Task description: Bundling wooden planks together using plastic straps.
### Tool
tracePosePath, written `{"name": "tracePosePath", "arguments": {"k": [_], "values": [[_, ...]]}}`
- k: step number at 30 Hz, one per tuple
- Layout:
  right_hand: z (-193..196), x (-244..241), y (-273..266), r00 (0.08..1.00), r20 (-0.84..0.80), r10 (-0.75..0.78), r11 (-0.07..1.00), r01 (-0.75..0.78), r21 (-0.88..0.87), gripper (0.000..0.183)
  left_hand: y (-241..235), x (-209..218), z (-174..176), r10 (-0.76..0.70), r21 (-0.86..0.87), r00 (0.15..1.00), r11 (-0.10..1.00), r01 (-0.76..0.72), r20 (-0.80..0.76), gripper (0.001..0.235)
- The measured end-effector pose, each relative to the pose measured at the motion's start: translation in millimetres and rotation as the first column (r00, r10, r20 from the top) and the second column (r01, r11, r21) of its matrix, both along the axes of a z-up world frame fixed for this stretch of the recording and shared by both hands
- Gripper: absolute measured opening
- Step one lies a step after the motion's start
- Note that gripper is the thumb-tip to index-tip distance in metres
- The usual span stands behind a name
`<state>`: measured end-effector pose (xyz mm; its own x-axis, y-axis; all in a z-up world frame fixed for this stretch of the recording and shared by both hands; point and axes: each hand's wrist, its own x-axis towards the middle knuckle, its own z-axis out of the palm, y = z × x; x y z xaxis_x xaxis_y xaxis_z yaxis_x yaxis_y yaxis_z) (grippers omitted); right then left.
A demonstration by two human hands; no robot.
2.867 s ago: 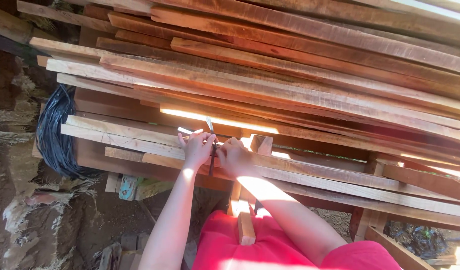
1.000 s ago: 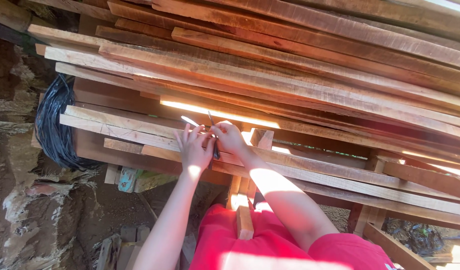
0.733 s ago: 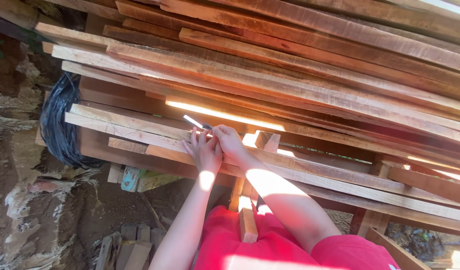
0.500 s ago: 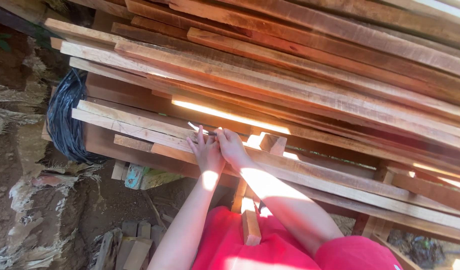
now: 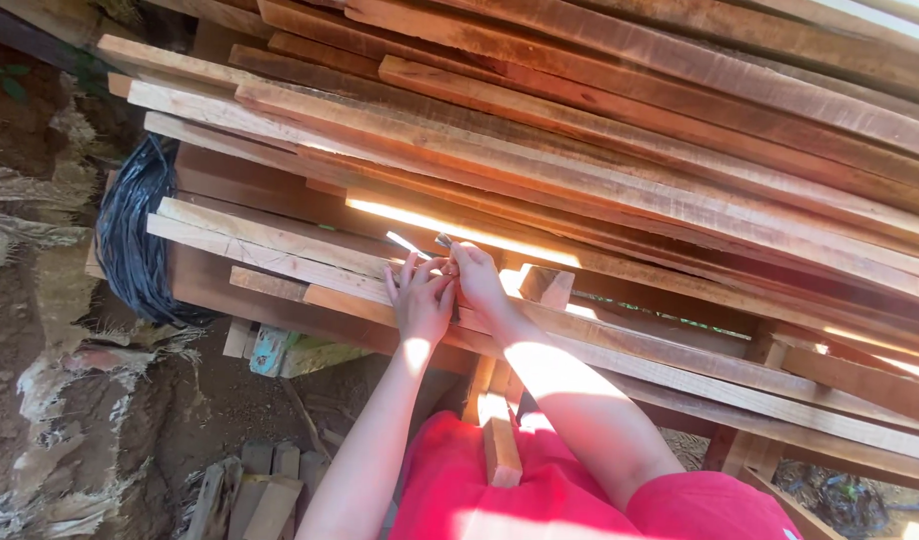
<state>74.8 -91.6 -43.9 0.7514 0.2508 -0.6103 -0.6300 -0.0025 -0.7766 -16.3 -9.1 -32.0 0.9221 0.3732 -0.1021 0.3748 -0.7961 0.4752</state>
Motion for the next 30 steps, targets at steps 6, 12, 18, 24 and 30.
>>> {"name": "tracePosePath", "arguments": {"k": [6, 12, 18, 24, 30], "values": [[11.2, 0.1, 10.8, 0.997, -0.073, 0.04, 0.999, -0.038, 0.025, 0.033, 5.2, -1.7, -6.8, -0.032, 0.115, 0.999, 0.993, 0.027, 0.039, 0.011], [2.9, 5.6, 0.2, 0.971, 0.045, 0.233, 0.97, -0.236, 0.061, 0.031, 6.5, -2.7, 2.5, -0.04, 0.1, 0.997, 0.994, 0.033, 0.06, 0.011], [69.8, -3.2, -36.8, 0.829, 0.24, 0.506, 0.826, -0.384, -0.413, 0.038, 8.7, -3.4, 15.9, 0.006, -0.061, 0.989, 0.998, 0.003, 0.149, 0.021], [45.7, -61.7, -100.3, 0.561, 0.605, 0.565, 0.814, -0.26, -0.519, 0.043, 11.0, -6.7, -3.5, -0.018, -0.059, 0.98, 0.998, 0.03, 0.197, 0.02], [26.7, -68.2, -114.0, 0.158, 0.75, 0.643, 0.764, -0.058, -0.642, 0.031, 12.4, -19.7, -7.4, -0.128, 0.054, 0.956, 0.992, 0.118, 0.263, 0.016]]}}
